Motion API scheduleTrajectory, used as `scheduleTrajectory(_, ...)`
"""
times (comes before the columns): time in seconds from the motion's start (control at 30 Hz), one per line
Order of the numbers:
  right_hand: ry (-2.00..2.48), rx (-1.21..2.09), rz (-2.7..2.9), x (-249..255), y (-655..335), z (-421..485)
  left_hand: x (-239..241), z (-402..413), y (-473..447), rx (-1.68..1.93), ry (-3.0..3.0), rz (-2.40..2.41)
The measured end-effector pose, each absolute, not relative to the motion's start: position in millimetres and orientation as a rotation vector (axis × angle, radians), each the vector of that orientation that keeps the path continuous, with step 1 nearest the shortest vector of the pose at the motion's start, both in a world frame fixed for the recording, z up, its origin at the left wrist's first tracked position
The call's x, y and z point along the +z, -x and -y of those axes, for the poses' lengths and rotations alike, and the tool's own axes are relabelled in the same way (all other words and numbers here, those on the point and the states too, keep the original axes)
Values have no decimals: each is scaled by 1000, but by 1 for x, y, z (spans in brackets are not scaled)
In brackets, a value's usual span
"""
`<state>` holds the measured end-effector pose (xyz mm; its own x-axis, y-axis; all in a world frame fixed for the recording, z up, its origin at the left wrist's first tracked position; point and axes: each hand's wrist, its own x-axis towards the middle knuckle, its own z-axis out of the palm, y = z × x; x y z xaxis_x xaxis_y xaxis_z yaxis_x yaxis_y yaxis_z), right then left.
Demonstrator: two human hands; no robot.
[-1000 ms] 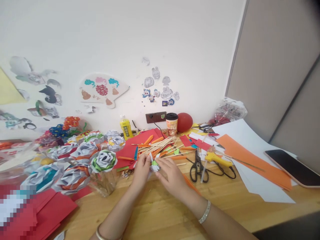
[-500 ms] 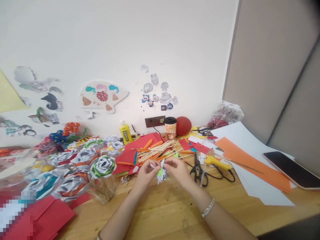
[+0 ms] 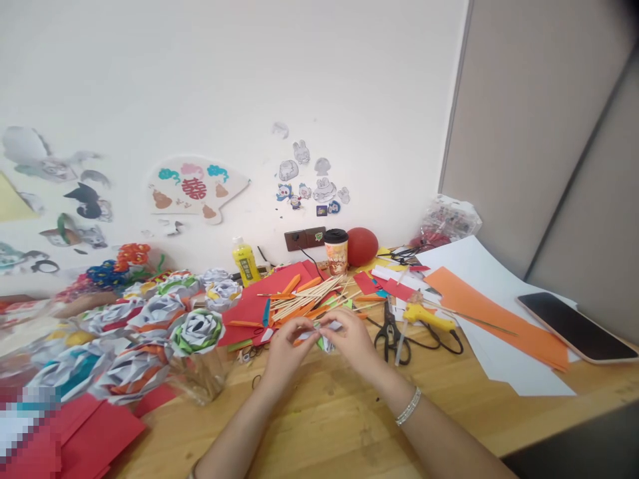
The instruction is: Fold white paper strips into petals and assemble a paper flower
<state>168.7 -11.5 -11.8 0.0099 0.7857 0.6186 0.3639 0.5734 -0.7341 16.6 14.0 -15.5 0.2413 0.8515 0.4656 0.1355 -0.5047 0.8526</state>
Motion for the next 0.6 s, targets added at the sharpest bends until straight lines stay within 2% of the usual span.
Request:
scheduleTrajectory(0.33, 895, 181, 1694, -12, -170, 17, -5, -3, -14, 1409, -2201, -929)
scheduleTrajectory(0.47, 903, 257, 1723, -13, -170, 16, -3, -3, -14, 1307, -2188, -1001)
scheduleTrajectory(0.6, 977, 502, 1693, -14, -171, 12, -4, -10, -13, 1150, -2048, -993)
